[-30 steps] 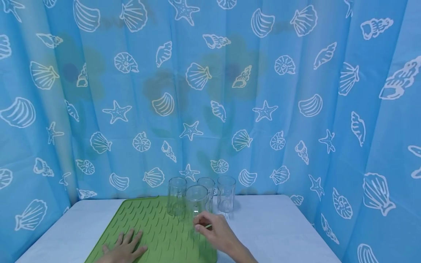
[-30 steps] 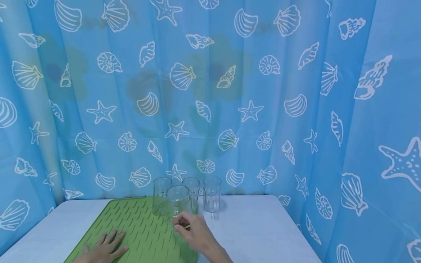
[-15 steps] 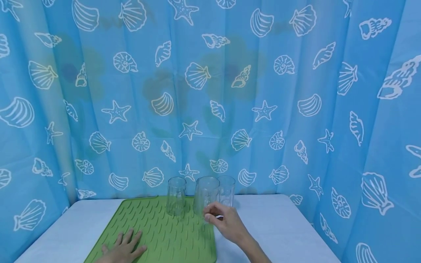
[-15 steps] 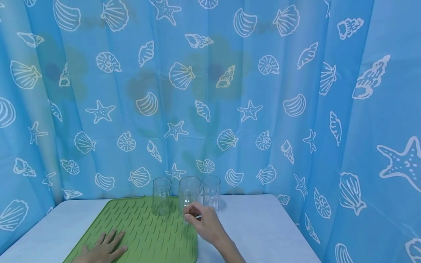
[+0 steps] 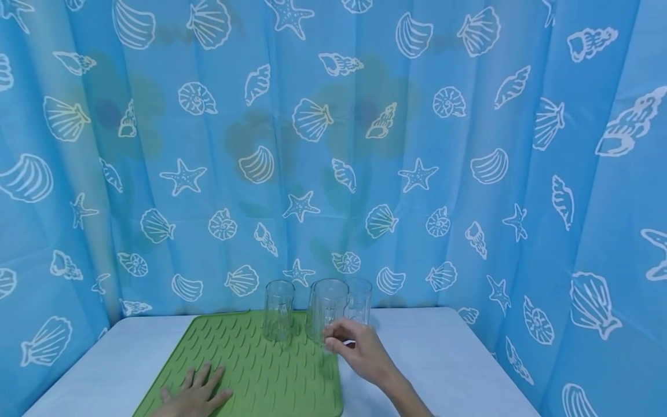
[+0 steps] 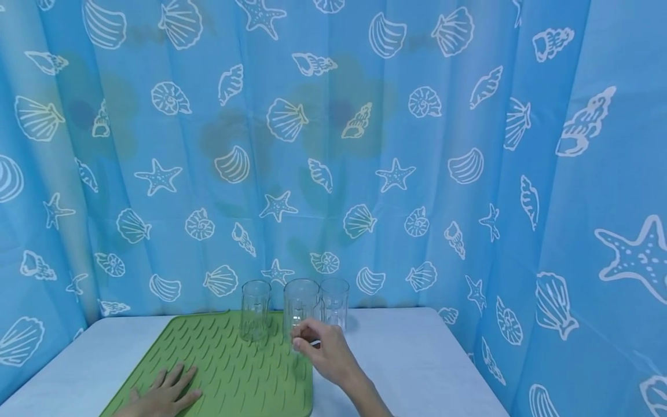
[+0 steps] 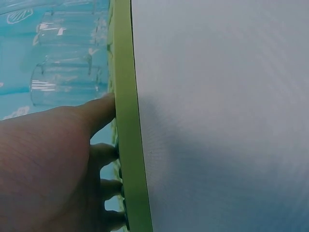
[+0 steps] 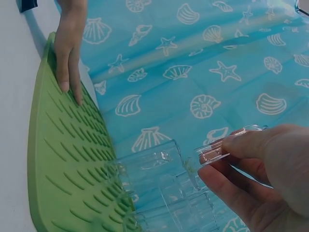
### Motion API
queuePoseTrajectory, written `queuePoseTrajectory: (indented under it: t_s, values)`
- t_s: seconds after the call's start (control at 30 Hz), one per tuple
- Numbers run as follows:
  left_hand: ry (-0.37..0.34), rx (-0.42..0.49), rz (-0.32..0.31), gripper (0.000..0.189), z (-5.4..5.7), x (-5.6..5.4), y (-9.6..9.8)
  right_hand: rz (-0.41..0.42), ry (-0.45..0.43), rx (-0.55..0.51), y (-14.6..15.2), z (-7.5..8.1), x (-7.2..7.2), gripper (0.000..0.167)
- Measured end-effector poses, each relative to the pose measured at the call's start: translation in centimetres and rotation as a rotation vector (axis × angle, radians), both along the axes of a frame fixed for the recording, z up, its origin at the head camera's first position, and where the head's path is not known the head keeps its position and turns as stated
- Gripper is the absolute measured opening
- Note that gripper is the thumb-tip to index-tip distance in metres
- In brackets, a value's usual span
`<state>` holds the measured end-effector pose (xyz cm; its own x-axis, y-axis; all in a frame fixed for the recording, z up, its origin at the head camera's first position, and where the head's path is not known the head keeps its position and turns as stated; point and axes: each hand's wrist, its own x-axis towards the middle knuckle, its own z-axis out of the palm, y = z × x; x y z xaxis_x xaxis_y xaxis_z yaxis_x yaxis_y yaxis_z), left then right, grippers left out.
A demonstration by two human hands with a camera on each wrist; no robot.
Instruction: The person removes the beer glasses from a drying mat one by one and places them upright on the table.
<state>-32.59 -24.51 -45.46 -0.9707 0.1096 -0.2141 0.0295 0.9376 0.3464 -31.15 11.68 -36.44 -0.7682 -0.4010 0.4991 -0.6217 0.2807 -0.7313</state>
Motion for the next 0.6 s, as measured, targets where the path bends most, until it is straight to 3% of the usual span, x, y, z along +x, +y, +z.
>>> queuePoseTrajectory:
  t_s: [0.2, 0.4, 0.6]
  values:
    - [0.013, 0.008, 0.002, 0.091, -0.1, -0.2, -0.2, 0.048, -0.014, -0.052, 0.6, -1.8, -2.0, 0.014]
    - [0.035, -0.001, 0.004, 0.09, 0.0, -0.4, -0.3, 0.09, -0.042, -0.114, 0.9, -1.9, -2.4, 0.015]
    - [0.005, -0.044, 0.012, 0.092, 0.3, -0.4, 0.0, 0.095, -0.098, -0.146, 0.9, -2.0, -2.5, 0.014]
